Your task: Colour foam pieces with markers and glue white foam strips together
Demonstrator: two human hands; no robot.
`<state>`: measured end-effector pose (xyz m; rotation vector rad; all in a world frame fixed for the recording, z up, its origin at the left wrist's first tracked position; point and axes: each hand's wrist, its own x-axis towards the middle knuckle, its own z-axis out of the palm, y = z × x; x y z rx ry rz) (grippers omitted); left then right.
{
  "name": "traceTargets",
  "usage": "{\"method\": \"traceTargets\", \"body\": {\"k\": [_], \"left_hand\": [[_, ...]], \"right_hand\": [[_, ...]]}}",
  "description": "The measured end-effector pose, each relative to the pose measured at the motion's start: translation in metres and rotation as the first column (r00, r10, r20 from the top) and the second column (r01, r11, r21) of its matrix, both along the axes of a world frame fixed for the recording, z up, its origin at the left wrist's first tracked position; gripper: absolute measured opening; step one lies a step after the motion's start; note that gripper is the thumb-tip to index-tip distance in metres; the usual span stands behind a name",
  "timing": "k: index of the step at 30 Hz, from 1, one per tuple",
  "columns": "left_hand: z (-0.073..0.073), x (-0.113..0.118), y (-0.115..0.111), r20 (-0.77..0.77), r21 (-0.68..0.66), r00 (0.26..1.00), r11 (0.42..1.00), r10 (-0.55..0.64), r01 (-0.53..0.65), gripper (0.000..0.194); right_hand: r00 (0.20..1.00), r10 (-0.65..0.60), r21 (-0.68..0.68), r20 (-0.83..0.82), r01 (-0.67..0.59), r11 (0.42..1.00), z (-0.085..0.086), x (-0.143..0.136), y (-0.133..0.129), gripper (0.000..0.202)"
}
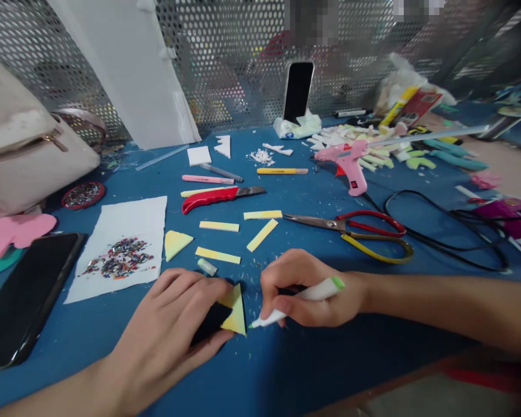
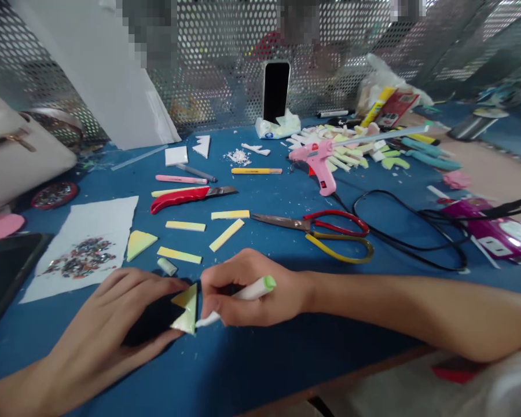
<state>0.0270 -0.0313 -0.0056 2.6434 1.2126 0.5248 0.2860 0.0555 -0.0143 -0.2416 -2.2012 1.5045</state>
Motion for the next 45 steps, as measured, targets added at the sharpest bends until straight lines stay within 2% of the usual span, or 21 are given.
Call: {"method": "traceTargets", "body": {"k": [2,4,6,7,10,14,16,22,29,35,41,45], "left_hand": [[-0.001,-0.001,0.001,0.036,-0.039,0.999,0.999,0.003,-0.002,0.036],[-0.001,-0.006,0.006,0.063,0.002,0.998,1.000,0.002,-0.002,0.038],[0.002,-0.013,0.017,0.056,0.101,0.998,0.994,0.040,-0.046,0.038],[0.004,-0.016,0.024,0.043,0.138,0.994,0.985,0.101,-0.106,0.036],[0.016,-0.026,0.051,0.077,0.187,0.979,0.961,0.191,-0.202,0.040],[0.025,-0.030,0.087,0.039,0.179,0.985,0.968,0.170,-0.174,0.034],[0.025,-0.029,0.101,0.005,0.162,0.988,0.975,0.155,-0.154,0.035],[0.019,-0.019,0.131,-0.093,0.099,0.996,0.995,0.008,0.001,0.040],[0.019,0.001,0.145,-0.128,0.134,0.991,0.989,-0.048,0.065,0.054],[0.017,0.029,0.147,-0.115,0.150,0.990,0.983,-0.084,0.101,0.030],[0.010,0.053,0.154,-0.099,0.129,0.985,0.980,-0.139,0.151,0.031],[0.010,0.053,0.156,-0.065,0.141,0.988,0.979,-0.140,0.148,0.030]], "right_hand": [[1.000,-0.013,0.031,-0.015,0.014,0.999,-0.001,0.000,-0.001,0.028],[1.000,-0.007,0.061,-0.024,0.009,0.998,-0.002,0.001,-0.001,0.027],[1.000,0.010,0.105,-0.026,-0.007,0.994,-0.004,0.001,-0.002,0.023],[0.999,0.018,0.140,-0.027,-0.014,0.990,-0.004,0.001,-0.002,0.021],[0.999,0.021,0.279,-0.028,-0.012,0.960,-0.004,0.002,-0.003,0.014],[1.000,-0.010,0.410,-0.028,0.021,0.912,-0.002,0.001,-0.005,0.011],[0.999,-0.013,0.431,-0.031,0.025,0.902,-0.002,0.001,-0.006,0.012],[0.996,-0.035,0.455,-0.087,0.071,0.888,-0.002,0.001,-0.007,0.011],[0.994,-0.044,0.489,-0.100,0.088,0.868,-0.004,0.001,-0.008,0.012],[0.996,-0.041,0.507,-0.077,0.075,0.859,-0.002,0.001,-0.008,0.015],[0.997,-0.038,0.518,-0.074,0.071,0.852,-0.005,0.002,-0.007,0.011],[0.997,-0.042,0.516,-0.071,0.072,0.854,-0.005,0.001,-0.008,0.013]]}}
